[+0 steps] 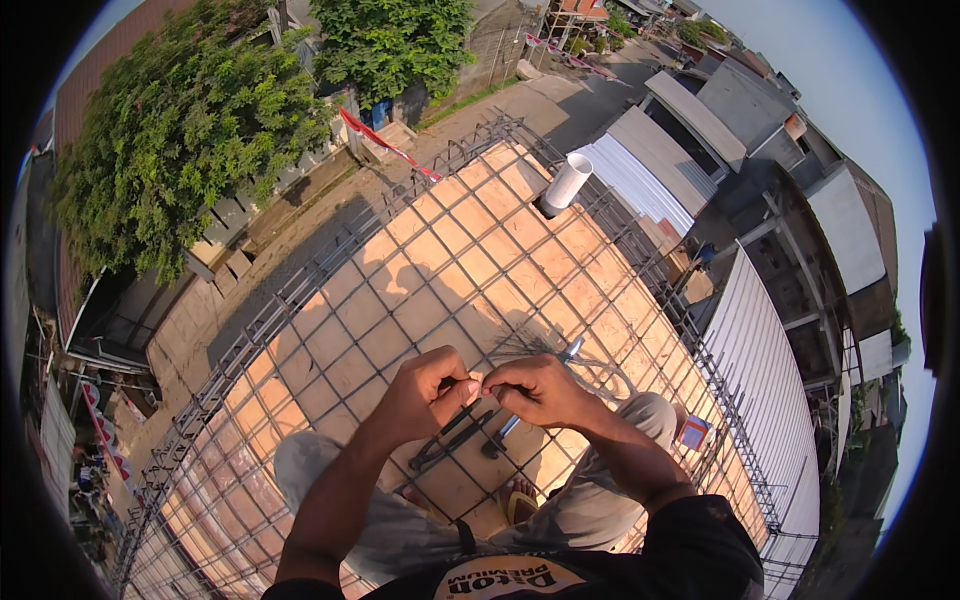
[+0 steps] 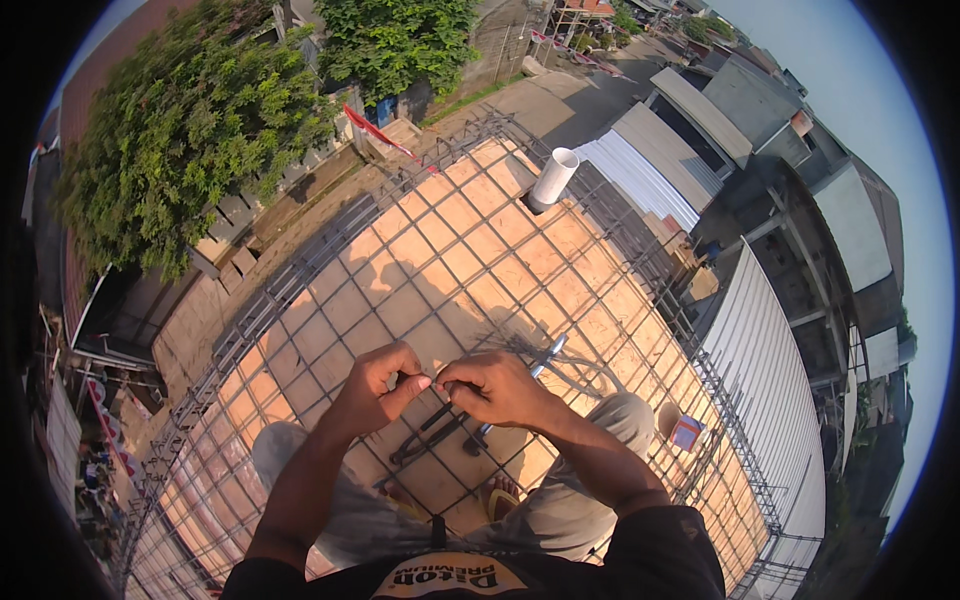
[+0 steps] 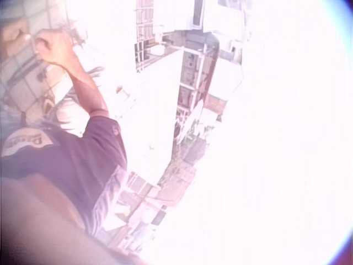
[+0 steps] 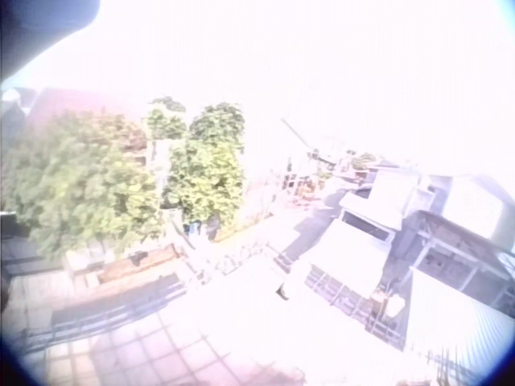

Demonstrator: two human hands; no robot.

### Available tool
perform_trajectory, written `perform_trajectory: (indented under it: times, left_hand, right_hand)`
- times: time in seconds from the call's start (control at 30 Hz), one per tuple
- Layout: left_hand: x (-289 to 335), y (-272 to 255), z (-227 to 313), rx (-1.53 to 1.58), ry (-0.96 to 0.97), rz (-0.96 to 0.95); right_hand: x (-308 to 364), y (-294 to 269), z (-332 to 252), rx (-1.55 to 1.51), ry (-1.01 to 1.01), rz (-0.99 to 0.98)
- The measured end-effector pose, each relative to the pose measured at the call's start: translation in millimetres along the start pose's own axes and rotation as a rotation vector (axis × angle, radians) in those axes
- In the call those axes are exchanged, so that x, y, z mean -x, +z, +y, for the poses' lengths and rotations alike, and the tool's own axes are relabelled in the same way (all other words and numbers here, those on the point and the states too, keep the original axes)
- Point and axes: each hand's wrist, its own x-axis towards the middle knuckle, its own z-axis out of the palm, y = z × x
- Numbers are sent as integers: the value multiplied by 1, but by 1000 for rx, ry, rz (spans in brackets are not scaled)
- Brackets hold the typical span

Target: The person secures reinforcement steel mesh to a beam by hand, using wire and pliers to twist and cut the connections.

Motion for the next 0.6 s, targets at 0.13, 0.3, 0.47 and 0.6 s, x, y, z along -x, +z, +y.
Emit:
perform_trajectory:
  times: [0.13, 0.3, 0.47, 0.6]
  left_hand:
    - [-1, 6, -7, 301, -199, 56]
    - [-3, 15, -19, 119, -243, 104]
    - [-8, 5, -17, 290, -305, 2]
    - [-10, -1, -28, 268, -360, -164]
  right_hand:
    - [2, 3, -12, 201, -105, 43]
    - [9, 13, -16, 529, -232, 78]
    - [7, 9, 9, 411, -158, 47]
    - [7, 6, 12, 384, -193, 36]
